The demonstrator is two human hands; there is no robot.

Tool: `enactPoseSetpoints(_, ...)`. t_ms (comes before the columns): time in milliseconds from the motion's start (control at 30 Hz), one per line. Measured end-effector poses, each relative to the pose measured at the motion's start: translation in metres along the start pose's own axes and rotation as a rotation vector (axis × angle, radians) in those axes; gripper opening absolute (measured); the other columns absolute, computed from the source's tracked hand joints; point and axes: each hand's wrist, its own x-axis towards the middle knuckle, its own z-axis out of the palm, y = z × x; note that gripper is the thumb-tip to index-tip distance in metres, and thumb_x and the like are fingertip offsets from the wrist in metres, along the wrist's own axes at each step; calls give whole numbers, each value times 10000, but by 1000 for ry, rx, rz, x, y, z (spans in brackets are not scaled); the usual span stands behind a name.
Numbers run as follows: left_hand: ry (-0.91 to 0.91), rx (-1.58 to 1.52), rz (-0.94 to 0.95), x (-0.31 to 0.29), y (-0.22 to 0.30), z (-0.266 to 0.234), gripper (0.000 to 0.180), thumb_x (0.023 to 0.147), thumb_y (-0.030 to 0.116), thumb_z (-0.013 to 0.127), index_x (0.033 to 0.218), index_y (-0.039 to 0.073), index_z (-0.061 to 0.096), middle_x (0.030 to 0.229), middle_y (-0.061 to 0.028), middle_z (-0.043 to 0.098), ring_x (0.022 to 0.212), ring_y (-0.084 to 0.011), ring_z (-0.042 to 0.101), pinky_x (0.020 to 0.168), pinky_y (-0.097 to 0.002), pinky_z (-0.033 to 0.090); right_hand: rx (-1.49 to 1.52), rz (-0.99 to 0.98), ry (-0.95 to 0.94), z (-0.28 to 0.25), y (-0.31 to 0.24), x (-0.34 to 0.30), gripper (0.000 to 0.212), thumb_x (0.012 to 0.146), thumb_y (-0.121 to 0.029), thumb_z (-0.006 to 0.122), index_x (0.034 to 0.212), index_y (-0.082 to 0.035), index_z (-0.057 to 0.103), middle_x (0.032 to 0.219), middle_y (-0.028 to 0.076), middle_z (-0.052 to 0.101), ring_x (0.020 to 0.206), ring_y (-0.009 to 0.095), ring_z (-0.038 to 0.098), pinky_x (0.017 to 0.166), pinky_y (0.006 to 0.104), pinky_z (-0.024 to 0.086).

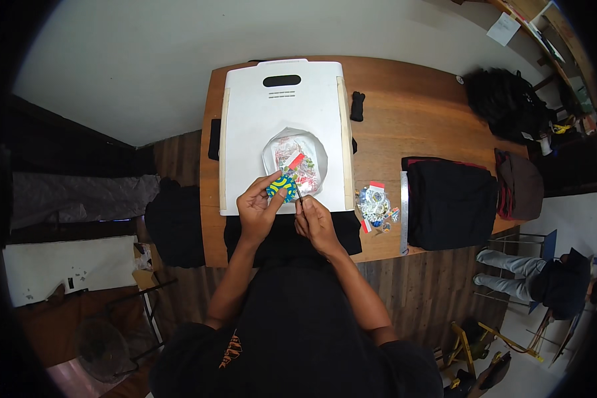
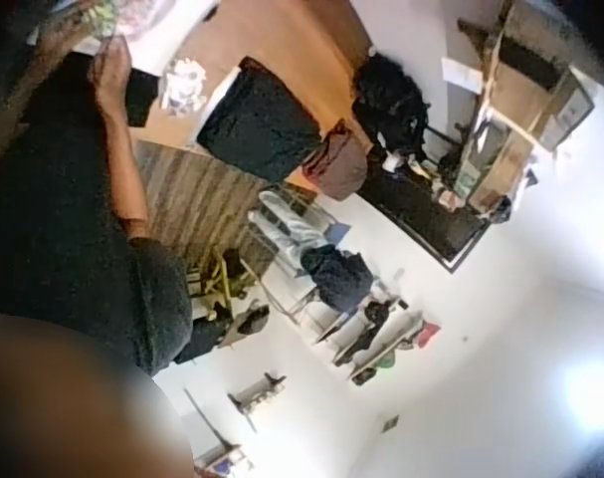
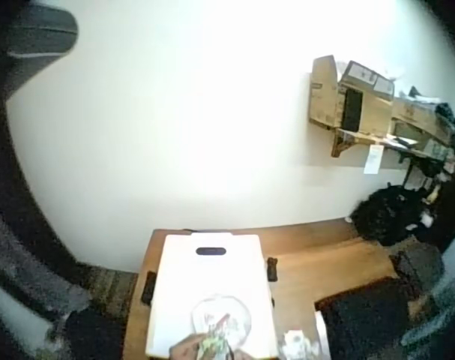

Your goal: Cutting clothing labels from a sheet with scissors.

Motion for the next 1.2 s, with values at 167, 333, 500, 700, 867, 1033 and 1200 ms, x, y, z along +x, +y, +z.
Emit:
enactPoseSetpoints(167, 5, 3, 9, 0, 0, 0, 380, 904, -96, 662, 1282, -92, 615, 1137, -124, 639, 1052, -150, 626, 939, -261, 498, 19, 15, 17, 0, 1, -1, 386, 1109, -387, 340, 914, -80, 470, 547, -58, 305, 440, 54, 253, 451, 235, 255)
enactPoseSetpoints(333, 3, 17, 8, 1, 1, -1, 374, 906, -95, 659, 1278, -91, 618, 1135, -123, 638, 1047, -148, 624, 935, -260, 496, 21, 25, 19, -1, 1, -1, 386, 1108, -391, 340, 920, -81, 474, 541, -59, 304, 433, 55, 250, 448, 235, 254)
enactPoseSetpoints(500, -1, 12, 4, 0, -2, -1, 370, 906, -94, 659, 1275, -92, 620, 1145, -124, 635, 1051, -145, 621, 933, -259, 496, 20, 26, 4, -2, 2, 0, 387, 1105, -399, 348, 914, -87, 472, 540, -61, 301, 432, 54, 243, 447, 236, 246)
enactPoseSetpoints(700, 3, 0, -2, 0, -1, -1, 366, 905, -91, 661, 1269, -95, 622, 1148, -126, 635, 1051, -141, 619, 929, -255, 496, 17, 31, 9, 0, 0, 0, 390, 1105, -399, 351, 906, -85, 471, 545, -61, 300, 439, 54, 244, 453, 237, 244)
enactPoseSetpoints(867, -9, 21, 16, 0, -2, -2, 354, 904, -96, 661, 1257, -97, 628, 1149, -130, 635, 1044, -142, 621, 922, -253, 498, 13, 30, 3, -1, 0, 0, 390, 1105, -396, 351, 907, -83, 471, 551, -59, 305, 444, 55, 249, 456, 237, 247)
enactPoseSetpoints(1033, 6, 5, 20, 1, -1, 1, 357, 901, -104, 660, 1256, -99, 628, 1150, -132, 635, 1047, -144, 622, 918, -253, 503, 17, 30, -5, -1, 2, 0, 389, 1106, -395, 350, 908, -83, 471, 550, -59, 303, 444, 54, 248, 457, 236, 248)
enactPoseSetpoints(1200, 9, 18, 22, 2, 1, 1, 362, 900, -105, 662, 1260, -99, 627, 1152, -133, 635, 1056, -145, 619, 919, -254, 505, 29, 33, 5, -2, 2, -1, 389, 1105, -397, 352, 909, -84, 471, 545, -62, 298, 440, 53, 243, 455, 236, 247)
